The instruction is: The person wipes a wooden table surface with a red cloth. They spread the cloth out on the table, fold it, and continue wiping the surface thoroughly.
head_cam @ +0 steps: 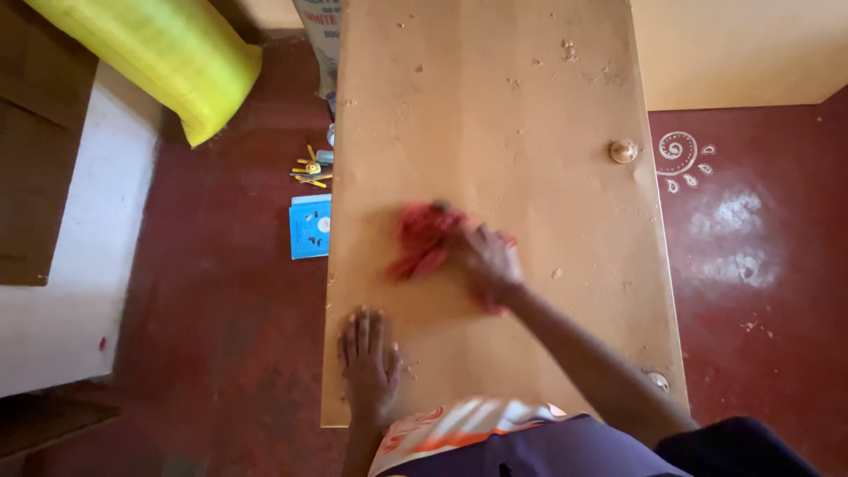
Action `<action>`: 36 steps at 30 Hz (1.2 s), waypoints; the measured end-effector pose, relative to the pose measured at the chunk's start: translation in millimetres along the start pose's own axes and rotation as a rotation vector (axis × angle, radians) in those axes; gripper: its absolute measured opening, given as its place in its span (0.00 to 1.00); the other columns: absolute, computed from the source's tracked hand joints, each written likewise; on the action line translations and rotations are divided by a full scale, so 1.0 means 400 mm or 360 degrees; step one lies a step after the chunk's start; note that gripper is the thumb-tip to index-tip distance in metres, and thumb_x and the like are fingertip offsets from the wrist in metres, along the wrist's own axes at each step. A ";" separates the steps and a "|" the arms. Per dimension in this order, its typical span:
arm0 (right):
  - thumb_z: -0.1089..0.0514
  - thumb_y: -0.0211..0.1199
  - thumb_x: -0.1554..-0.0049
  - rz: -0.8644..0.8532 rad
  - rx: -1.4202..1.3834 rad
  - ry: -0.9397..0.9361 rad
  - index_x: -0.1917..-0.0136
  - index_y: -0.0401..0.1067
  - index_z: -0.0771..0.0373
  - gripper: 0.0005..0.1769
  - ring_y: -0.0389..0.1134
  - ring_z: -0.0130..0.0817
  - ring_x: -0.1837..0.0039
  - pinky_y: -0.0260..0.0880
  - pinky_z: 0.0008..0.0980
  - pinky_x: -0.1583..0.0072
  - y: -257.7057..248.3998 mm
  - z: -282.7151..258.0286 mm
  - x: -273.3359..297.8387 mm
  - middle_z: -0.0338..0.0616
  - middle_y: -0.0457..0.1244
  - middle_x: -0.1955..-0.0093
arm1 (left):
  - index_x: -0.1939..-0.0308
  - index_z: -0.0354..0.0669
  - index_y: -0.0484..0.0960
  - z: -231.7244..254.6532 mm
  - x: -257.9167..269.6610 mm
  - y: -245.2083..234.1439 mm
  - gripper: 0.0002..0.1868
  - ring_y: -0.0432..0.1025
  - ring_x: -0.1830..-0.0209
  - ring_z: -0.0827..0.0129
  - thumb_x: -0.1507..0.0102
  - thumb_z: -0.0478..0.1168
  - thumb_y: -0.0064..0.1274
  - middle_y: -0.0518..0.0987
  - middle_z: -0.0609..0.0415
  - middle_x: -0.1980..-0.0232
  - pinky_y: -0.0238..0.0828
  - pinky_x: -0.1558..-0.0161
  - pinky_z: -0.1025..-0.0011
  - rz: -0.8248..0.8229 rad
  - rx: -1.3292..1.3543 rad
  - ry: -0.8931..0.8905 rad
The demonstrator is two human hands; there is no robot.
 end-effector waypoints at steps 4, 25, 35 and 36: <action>0.53 0.60 0.53 0.0189 0.0146 0.0700 0.31 0.71 0.44 0.34 0.60 0.56 0.35 0.68 0.54 0.43 -0.047 0.415 0.031 0.48 0.58 0.27 | 0.25 0.48 0.63 0.010 -0.026 -0.017 0.34 0.49 0.20 0.49 0.35 0.48 0.44 0.57 0.47 0.20 0.41 0.24 0.50 -0.0041 -0.0012 -0.0028; 0.64 0.60 0.51 0.0403 0.0016 0.0832 0.23 0.62 0.44 0.43 0.63 0.51 0.40 0.68 0.48 0.39 -0.138 0.132 0.532 0.49 0.61 0.38 | 0.25 0.48 0.63 0.026 -0.025 -0.039 0.36 0.51 0.20 0.50 0.36 0.49 0.48 0.58 0.48 0.20 0.43 0.24 0.49 0.0040 0.0016 -0.0020; 0.55 0.70 0.79 -0.0158 -0.0240 -0.0655 0.28 0.67 0.56 0.61 0.56 0.58 0.29 0.62 0.53 0.35 -0.046 -0.258 0.146 0.59 0.52 0.25 | 0.28 0.45 0.65 -0.005 -0.008 0.022 0.33 0.50 0.20 0.48 0.35 0.53 0.46 0.59 0.48 0.22 0.42 0.23 0.48 -0.0034 -0.0148 -0.0030; 0.56 0.68 0.67 0.0011 -0.0238 -0.0612 0.29 0.69 0.54 0.49 0.57 0.57 0.30 0.63 0.53 0.36 -0.055 -0.261 0.105 0.57 0.52 0.25 | 0.28 0.44 0.64 -0.008 -0.005 0.024 0.34 0.50 0.20 0.48 0.35 0.54 0.46 0.59 0.47 0.22 0.42 0.23 0.48 -0.0002 -0.0114 -0.0007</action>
Point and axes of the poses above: each hand's wrist, its own x-axis away from the middle knuckle, its own y-axis out of the palm, z = x × y, the point moved 10 cm from there along -x, towards the middle knuckle
